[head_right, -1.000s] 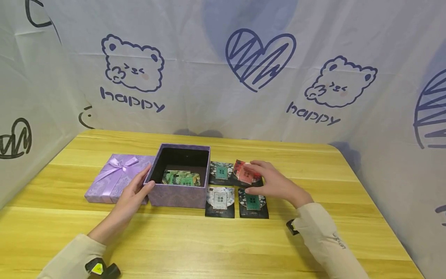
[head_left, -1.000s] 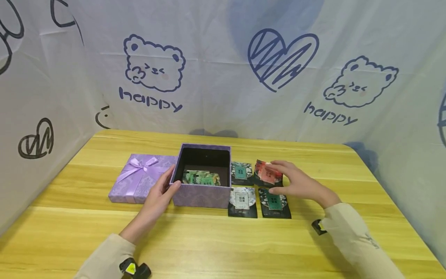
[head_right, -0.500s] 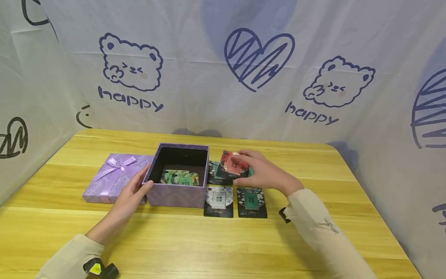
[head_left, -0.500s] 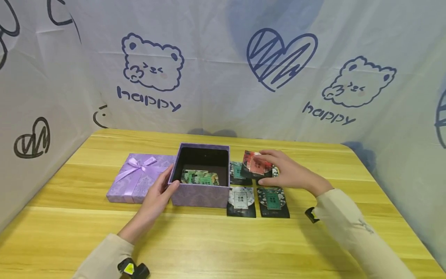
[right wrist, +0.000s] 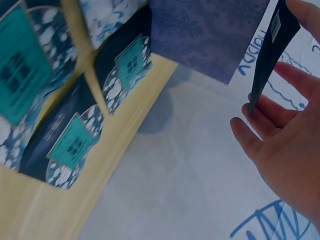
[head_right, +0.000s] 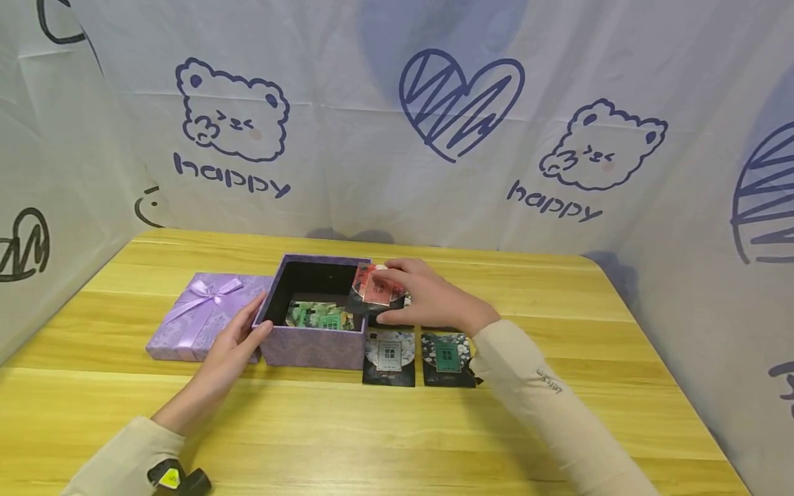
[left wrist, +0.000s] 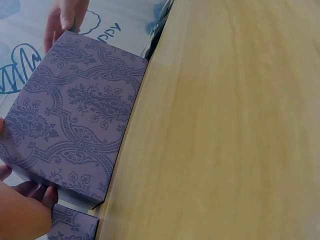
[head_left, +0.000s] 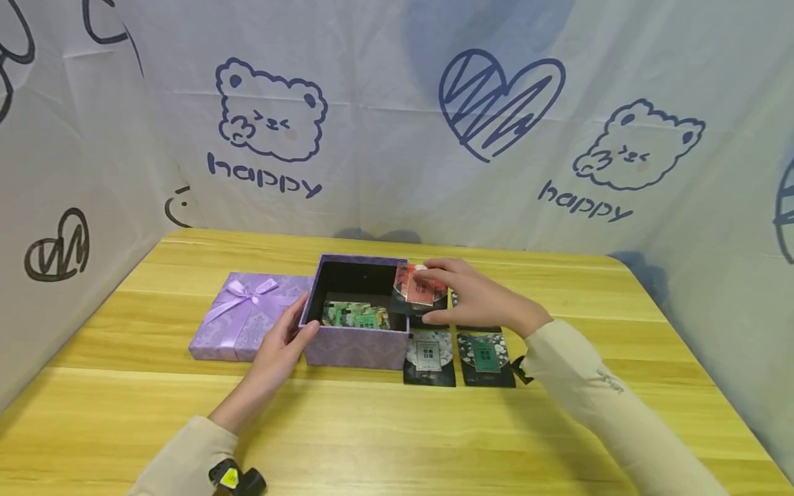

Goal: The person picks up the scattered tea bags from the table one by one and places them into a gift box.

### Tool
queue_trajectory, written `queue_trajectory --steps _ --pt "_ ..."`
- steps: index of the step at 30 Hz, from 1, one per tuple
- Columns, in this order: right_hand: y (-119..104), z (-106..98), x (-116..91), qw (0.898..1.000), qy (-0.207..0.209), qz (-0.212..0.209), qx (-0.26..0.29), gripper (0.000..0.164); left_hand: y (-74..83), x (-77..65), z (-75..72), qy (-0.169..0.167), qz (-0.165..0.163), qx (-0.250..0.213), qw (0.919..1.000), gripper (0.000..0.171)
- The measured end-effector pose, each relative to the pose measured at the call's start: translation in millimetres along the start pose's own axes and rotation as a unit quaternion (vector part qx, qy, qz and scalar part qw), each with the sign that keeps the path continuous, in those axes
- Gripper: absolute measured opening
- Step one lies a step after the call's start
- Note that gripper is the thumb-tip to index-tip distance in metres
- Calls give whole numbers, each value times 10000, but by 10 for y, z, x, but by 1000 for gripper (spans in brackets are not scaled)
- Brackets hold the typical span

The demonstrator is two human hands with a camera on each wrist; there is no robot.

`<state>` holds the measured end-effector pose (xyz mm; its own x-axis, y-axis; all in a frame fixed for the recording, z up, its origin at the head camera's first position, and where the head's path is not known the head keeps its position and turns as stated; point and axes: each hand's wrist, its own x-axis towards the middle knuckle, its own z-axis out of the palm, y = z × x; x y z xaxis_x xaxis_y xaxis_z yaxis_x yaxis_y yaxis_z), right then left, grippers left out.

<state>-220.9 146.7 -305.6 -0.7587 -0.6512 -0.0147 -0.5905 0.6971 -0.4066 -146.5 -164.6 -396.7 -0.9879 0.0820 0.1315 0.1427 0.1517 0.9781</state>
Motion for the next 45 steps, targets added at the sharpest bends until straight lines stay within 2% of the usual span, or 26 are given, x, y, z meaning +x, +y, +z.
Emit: queue_trajectory --steps 15,28,35,41,45 --pt "-218 21 314 9990 -303 -331 14 73 3 -13 -13 -7 2 31 10000 60" --pt "-333 104 591 9952 -810 -550 -6 71 -3 5 -2 -31 76 48 10000 60" --pt "-323 173 665 9934 -910 -693 -54 70 -5 10 7 -9 128 -9 9999 59" --pt "-312 213 687 9933 -962 -624 -149 71 -19 15 1 4 156 -43 9999 59" --pt "-323 253 697 9919 -1034 -616 -401 70 -29 12 -4 -3 182 -39 9998 59"
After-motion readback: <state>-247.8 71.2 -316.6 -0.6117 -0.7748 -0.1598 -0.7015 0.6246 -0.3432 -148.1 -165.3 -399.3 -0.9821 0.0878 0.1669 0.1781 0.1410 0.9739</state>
